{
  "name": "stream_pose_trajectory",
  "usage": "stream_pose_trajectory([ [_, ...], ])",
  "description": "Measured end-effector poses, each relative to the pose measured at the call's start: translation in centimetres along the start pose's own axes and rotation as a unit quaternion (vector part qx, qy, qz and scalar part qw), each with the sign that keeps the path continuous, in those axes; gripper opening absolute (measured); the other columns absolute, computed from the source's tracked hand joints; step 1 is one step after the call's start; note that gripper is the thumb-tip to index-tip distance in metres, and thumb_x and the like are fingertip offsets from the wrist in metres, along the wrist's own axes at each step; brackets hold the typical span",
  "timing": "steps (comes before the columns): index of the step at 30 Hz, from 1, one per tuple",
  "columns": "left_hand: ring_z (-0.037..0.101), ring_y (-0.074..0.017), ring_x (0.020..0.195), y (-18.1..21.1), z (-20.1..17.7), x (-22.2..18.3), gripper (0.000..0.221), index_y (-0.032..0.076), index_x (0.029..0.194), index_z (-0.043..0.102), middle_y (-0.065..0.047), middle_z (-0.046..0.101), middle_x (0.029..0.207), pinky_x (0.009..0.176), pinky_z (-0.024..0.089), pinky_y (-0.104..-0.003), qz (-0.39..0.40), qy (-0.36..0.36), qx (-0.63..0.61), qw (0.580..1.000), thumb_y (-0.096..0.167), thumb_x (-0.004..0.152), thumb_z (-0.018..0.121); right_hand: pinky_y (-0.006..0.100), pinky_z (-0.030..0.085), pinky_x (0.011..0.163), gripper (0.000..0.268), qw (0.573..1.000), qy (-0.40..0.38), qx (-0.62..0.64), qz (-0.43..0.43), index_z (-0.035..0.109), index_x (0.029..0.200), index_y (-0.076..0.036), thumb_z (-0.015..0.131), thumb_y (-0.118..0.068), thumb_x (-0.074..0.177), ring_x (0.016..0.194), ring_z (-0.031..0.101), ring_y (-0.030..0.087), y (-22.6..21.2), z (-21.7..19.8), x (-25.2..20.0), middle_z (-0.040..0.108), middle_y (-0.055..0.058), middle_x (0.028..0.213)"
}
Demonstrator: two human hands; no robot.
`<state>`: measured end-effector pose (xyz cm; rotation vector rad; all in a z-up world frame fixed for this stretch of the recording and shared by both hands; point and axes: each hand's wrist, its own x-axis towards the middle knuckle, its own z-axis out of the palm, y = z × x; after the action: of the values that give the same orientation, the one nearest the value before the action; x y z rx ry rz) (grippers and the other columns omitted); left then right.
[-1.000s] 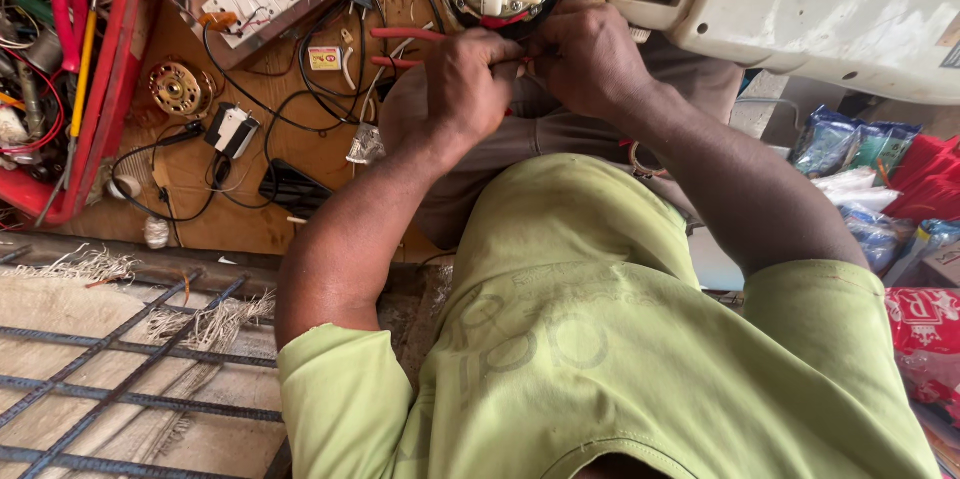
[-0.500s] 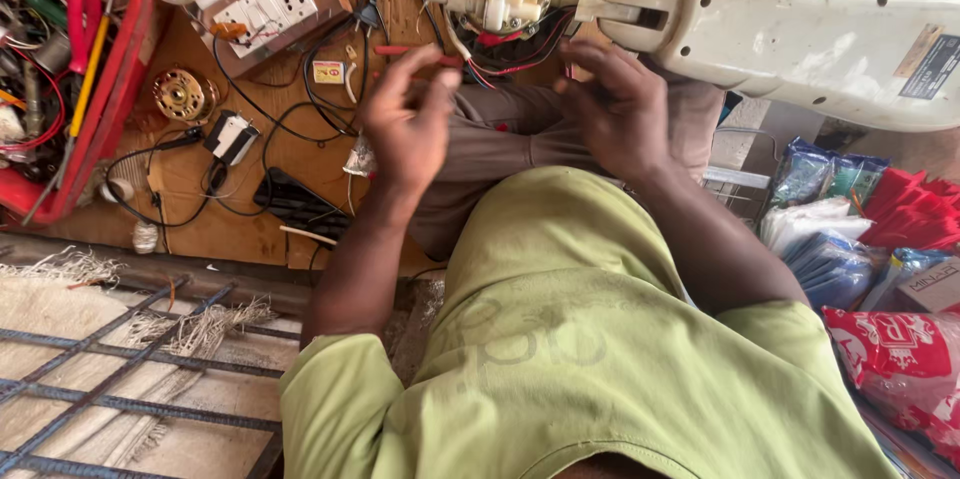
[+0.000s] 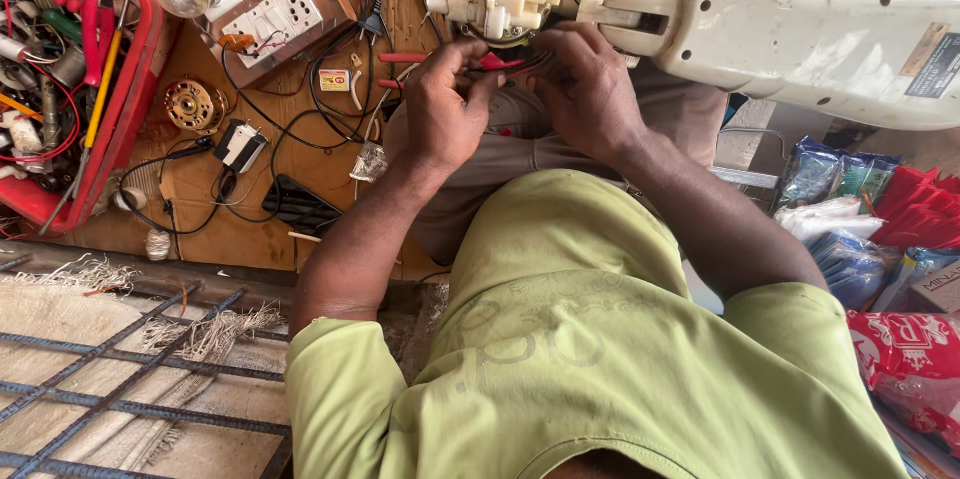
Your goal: The person repairs a ceiling fan motor by stripping wires, twisting connections, and wrapping them with red electrical tape. They handle the motor housing and wires throughout the process.
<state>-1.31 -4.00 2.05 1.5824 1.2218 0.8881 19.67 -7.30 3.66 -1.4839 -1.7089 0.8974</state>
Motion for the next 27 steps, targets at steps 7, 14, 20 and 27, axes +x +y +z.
stream_pose_trajectory([
  [7,0.074,-0.0156,0.08,1.9,-0.9,0.6,0.011,-0.001,0.109,0.07,-0.012,0.071,0.103,0.066,0.063,-0.028,0.064,-0.042,0.019,0.997,0.001,0.098,0.071,0.042,0.059,0.09,0.034,0.995,-0.025,-0.064,-0.072,0.07,0.129,-0.005,0.076,-0.002,0.096,0.109,0.068,0.033,0.0,-0.3,0.9,0.064,0.016,0.117],
  [14,0.073,-0.0153,0.074,2.2,-1.5,1.3,0.009,-0.002,0.109,0.07,-0.011,0.075,0.091,0.064,0.059,-0.031,0.065,-0.092,0.059,0.992,0.006,0.104,0.067,0.039,0.059,0.081,0.018,0.995,-0.065,-0.045,-0.067,0.077,0.114,-0.003,0.077,-0.005,0.096,0.094,0.072,0.03,0.3,-0.6,1.5,0.072,0.014,0.105],
  [20,0.073,-0.0159,0.071,2.1,-1.6,1.7,0.013,-0.001,0.107,0.072,-0.011,0.075,0.085,0.064,0.059,-0.033,-0.01,-0.101,0.058,0.993,0.01,0.104,0.068,0.037,0.06,0.081,0.015,0.996,-0.036,-0.054,-0.059,0.081,0.104,-0.006,0.084,-0.009,0.09,0.092,0.074,0.026,-0.1,-0.6,1.9,0.076,0.011,0.1],
  [27,0.076,-0.0272,0.086,1.9,-2.3,2.2,0.007,-0.002,0.103,0.072,-0.016,0.076,0.093,0.075,0.06,-0.037,0.112,-0.119,0.084,0.983,0.005,0.099,0.07,0.036,0.06,0.081,0.016,0.994,-0.088,-0.03,-0.064,0.08,0.109,-0.006,0.081,-0.011,0.093,0.091,0.073,0.025,0.4,-0.6,2.4,0.074,0.011,0.102],
])
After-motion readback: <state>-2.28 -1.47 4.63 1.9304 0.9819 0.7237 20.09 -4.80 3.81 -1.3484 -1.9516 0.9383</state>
